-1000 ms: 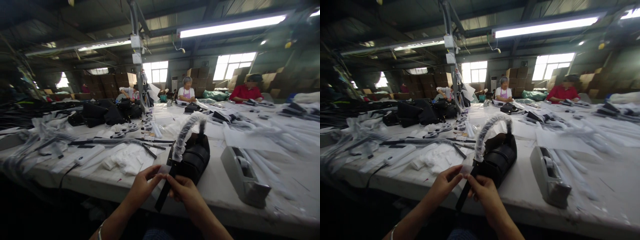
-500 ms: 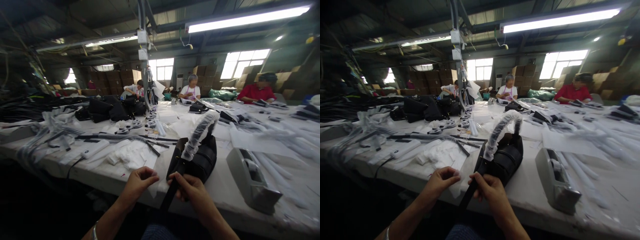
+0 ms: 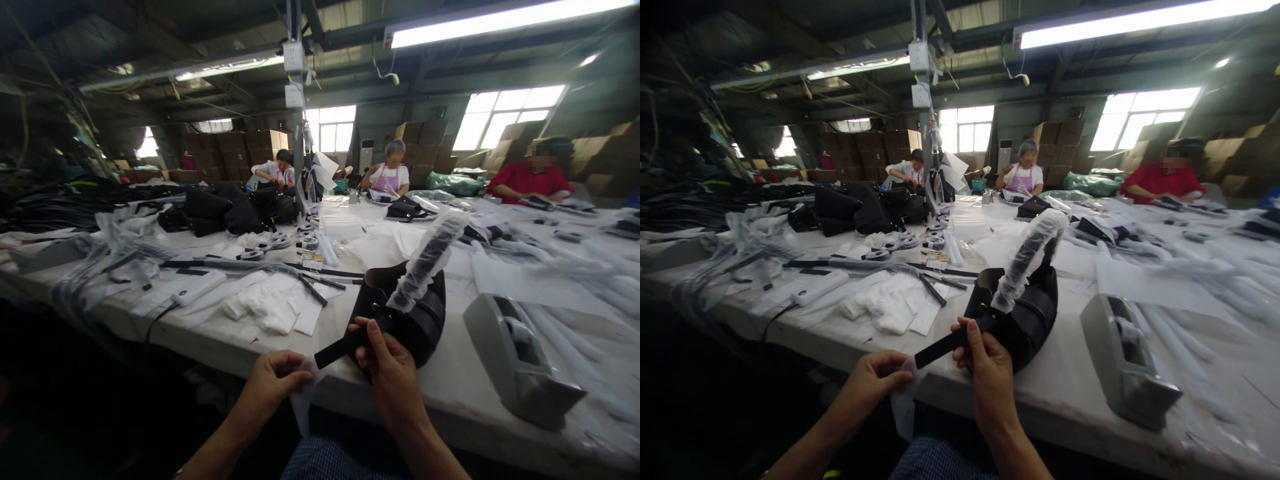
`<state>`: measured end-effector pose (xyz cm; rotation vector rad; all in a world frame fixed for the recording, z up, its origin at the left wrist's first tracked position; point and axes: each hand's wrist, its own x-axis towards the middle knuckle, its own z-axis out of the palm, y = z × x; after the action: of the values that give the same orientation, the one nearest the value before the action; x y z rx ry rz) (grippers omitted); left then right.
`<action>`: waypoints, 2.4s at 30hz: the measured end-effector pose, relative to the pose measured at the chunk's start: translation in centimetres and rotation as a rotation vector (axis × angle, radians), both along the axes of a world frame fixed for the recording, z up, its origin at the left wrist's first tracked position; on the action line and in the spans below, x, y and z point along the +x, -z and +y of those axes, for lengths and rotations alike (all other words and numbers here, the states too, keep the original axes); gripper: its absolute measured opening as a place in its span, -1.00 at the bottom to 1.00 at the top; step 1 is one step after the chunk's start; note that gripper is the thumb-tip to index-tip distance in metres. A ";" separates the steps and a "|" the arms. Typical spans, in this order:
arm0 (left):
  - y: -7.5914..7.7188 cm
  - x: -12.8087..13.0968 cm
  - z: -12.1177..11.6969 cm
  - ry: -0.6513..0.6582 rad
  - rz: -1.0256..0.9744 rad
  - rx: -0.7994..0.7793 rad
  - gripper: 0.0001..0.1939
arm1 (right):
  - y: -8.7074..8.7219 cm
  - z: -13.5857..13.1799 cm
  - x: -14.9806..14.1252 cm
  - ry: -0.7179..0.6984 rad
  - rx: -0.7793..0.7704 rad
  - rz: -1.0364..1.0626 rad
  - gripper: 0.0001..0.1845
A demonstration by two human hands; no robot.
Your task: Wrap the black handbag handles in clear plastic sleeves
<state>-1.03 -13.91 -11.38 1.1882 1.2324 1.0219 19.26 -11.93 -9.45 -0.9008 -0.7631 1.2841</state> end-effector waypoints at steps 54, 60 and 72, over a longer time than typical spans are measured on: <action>-0.5 0.2 -0.5 0.092 -0.038 -0.017 -0.71 | 0.6 0.2 -0.4 0.009 0.020 -0.045 -0.60; -0.7 0.4 -0.6 0.097 -0.047 -0.032 -0.70 | 0.6 0.2 -0.4 -0.026 0.026 -0.030 -0.61; -1.8 1.2 0.1 0.126 -0.042 -0.024 -0.70 | 0.2 -0.1 0.6 -0.108 0.000 -0.285 -0.47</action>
<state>0.21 -13.84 -9.61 1.2048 1.1199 0.9316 19.85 -12.07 -9.61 -1.0687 -1.0467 1.2631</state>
